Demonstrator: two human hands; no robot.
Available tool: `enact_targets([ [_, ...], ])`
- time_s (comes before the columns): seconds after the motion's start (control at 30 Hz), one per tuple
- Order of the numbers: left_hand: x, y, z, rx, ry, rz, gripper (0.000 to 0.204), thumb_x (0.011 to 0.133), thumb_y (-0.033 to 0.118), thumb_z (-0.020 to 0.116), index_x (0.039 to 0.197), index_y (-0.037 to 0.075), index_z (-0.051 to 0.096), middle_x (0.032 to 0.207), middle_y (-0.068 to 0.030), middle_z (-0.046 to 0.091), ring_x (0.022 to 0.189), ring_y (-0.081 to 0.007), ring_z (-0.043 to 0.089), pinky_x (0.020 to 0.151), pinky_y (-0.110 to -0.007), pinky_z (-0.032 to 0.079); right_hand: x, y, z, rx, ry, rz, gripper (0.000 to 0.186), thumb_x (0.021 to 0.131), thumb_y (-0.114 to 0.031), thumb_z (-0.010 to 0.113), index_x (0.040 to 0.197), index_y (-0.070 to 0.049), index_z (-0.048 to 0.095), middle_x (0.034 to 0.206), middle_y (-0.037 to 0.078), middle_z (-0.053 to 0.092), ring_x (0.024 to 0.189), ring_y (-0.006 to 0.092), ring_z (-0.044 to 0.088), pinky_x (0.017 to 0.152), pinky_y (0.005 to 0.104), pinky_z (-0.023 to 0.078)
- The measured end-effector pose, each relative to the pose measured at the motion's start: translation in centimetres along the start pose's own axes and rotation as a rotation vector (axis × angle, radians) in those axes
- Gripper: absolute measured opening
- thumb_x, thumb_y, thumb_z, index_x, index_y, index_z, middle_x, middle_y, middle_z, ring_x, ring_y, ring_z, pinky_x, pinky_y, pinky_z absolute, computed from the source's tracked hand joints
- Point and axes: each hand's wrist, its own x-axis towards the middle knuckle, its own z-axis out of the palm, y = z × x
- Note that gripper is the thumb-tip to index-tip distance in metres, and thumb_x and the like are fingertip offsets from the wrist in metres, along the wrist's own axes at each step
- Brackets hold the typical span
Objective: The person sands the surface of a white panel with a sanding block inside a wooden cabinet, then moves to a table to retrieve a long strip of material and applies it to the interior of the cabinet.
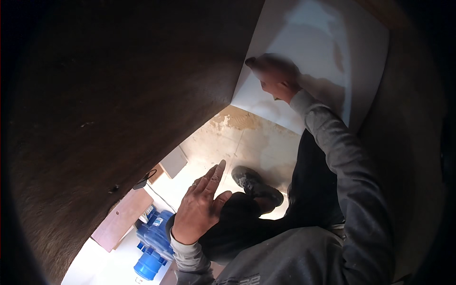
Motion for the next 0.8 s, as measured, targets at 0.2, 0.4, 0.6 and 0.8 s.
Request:
enact_targets([
  [0.2, 0.0, 0.2, -0.2, -0.005, 0.002, 0.010, 0.067, 0.102, 0.026, 0.071, 0.162, 0.011, 0.045, 0.148, -0.0217, 0.062, 0.128, -0.0451, 0.064, 0.106, -0.048, 0.053, -0.2, -1.1, -0.1, -0.047, -0.007, -0.079, 0.047, 0.086, -0.006, 0.066, 0.132, -0.019, 0.067, 0.099, 0.006, 0.064, 0.092, 0.0258, 0.068, 0.080, 0.0432, 0.058],
  [0.4, 0.6, 0.3, -0.3, 0.010, 0.009, 0.017, 0.066, 0.102, 0.026, 0.071, 0.161, 0.011, 0.046, 0.147, -0.0222, 0.063, 0.127, -0.0446, 0.064, 0.105, -0.047, 0.053, -1.0, 0.6, 1.5, 0.072, 0.027, -0.122, 0.039, 0.093, -0.013, 0.059, 0.130, -0.014, 0.068, 0.105, 0.006, 0.069, 0.100, 0.0255, 0.069, 0.088, 0.0409, 0.057],
  [0.6, 0.4, 0.7, -0.3, 0.013, 0.007, 0.015, 0.066, 0.101, 0.025, 0.071, 0.161, 0.012, 0.047, 0.147, -0.0220, 0.063, 0.127, -0.0448, 0.064, 0.104, -0.048, 0.054, 0.1, -1.1, 1.0, -0.026, -0.028, 0.052, 0.047, 0.086, -0.007, 0.065, 0.133, -0.011, 0.066, 0.106, 0.007, 0.065, 0.097, 0.0249, 0.067, 0.081, 0.0409, 0.058],
  [0.8, 0.5, 0.4, -0.3, 0.006, 0.014, 0.023, 0.066, 0.101, 0.025, 0.072, 0.161, 0.012, 0.046, 0.147, -0.0217, 0.063, 0.126, -0.0450, 0.064, 0.104, -0.047, 0.054, -0.3, -2.0, 1.4, -0.105, 0.086, -0.033, 0.025, 0.095, -0.011, 0.058, 0.119, -0.007, 0.064, 0.109, 0.011, 0.066, 0.104, 0.0227, 0.066, 0.087, 0.0375, 0.054],
])
